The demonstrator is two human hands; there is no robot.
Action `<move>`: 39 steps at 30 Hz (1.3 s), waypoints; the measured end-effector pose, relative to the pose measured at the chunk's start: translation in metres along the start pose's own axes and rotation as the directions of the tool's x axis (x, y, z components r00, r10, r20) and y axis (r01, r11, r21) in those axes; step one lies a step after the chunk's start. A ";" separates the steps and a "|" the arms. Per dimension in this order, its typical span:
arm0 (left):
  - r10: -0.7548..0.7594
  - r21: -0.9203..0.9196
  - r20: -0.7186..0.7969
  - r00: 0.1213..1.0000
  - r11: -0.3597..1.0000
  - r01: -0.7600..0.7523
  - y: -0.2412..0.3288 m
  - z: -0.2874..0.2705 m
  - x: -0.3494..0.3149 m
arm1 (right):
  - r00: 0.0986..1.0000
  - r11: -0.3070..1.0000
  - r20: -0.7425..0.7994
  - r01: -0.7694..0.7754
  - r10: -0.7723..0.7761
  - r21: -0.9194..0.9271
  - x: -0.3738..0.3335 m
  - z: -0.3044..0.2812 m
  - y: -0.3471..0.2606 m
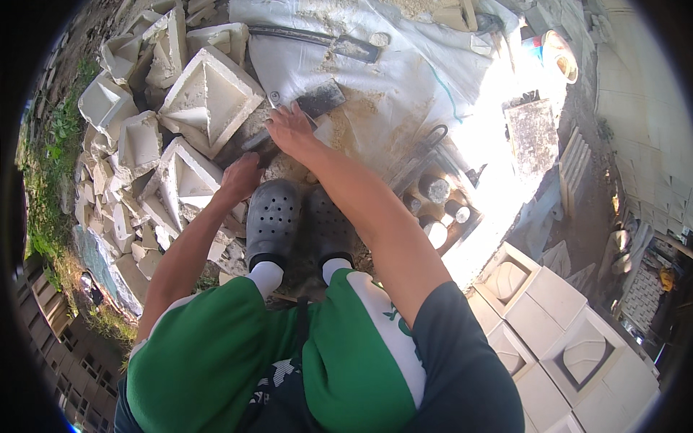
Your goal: The person uses a chisel and hammer to chip away pieces from a stone block on a workspace and uses a small scraper to clear away debris from a wooden tray.
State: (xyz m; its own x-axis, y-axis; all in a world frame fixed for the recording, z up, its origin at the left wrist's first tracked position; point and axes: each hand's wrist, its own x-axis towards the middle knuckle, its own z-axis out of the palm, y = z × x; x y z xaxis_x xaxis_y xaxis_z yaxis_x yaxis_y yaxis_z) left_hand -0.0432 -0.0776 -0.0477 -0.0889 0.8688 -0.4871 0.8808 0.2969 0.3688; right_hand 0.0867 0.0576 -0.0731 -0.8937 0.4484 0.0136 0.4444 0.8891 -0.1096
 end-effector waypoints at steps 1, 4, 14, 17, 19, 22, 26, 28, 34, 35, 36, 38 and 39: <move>0.008 0.008 -0.011 1.000 1.000 -0.008 0.000 0.001 0.000 | 1.000 1.000 -0.018 0.010 -0.011 -0.026 0.000 -0.001 0.000; -0.030 -0.020 0.067 0.997 0.999 0.032 0.005 -0.006 0.002 | 0.997 0.995 -0.064 0.048 -0.053 -0.086 0.004 0.001 0.007; 0.109 -0.068 0.024 0.994 0.992 -0.107 -0.008 0.010 0.004 | 0.917 0.962 -0.293 0.247 -0.271 -0.116 -0.011 -0.039 0.051; 0.128 -0.147 -0.054 0.990 0.980 -0.134 -0.010 0.009 0.004 | 0.920 0.983 -0.347 0.164 -0.183 -0.083 -0.022 -0.091 0.084; 0.122 -0.170 -0.055 0.991 0.977 -0.130 -0.011 0.009 0.008 | 0.933 0.994 -0.357 0.007 -0.045 -0.107 -0.034 -0.121 0.115; 0.121 -0.223 -0.084 0.989 0.965 -0.137 -0.012 0.014 0.008 | 0.925 0.934 -0.135 -0.357 0.356 0.016 -0.060 -0.155 0.161; 0.099 -0.233 -0.145 0.984 0.964 -0.131 -0.005 0.010 0.006 | 0.823 0.822 -0.074 -0.548 0.563 0.156 -0.118 -0.129 0.227; 0.079 -0.228 -0.104 0.991 0.968 -0.101 -0.003 0.005 0.008 | 0.787 0.781 -0.032 -0.605 0.616 0.158 -0.143 -0.115 0.242; 0.049 -0.265 -0.175 0.983 0.959 -0.095 0.003 -0.010 -0.002 | 0.677 0.659 0.235 -0.735 0.697 0.159 -0.179 -0.069 0.252; 0.035 -0.284 -0.203 0.978 0.954 -0.094 0.008 -0.013 -0.002 | 0.683 0.662 0.236 -0.730 0.691 0.173 -0.188 -0.060 0.256; 0.019 -0.302 -0.232 0.973 0.949 -0.090 0.011 -0.016 -0.002 | 0.691 0.665 0.237 -0.723 0.683 0.189 -0.190 -0.057 0.256; 0.030 -0.315 -0.247 0.969 0.943 -0.110 0.019 -0.021 -0.002 | 0.653 0.656 0.282 -0.748 0.703 0.098 -0.191 -0.051 0.259; 0.038 -0.332 -0.262 0.964 0.935 -0.127 0.022 -0.024 -0.002 | 0.613 0.647 0.324 -0.762 0.721 0.002 -0.189 -0.048 0.258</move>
State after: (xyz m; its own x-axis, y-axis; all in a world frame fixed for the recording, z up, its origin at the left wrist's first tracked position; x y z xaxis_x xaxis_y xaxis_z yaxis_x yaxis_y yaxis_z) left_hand -0.0345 -0.0633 -0.0194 -0.1739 0.9530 -0.2480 0.6803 0.2983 0.6695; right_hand 0.3737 0.2069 -0.0560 -0.2474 0.8857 -0.3927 0.9687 0.2336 -0.0835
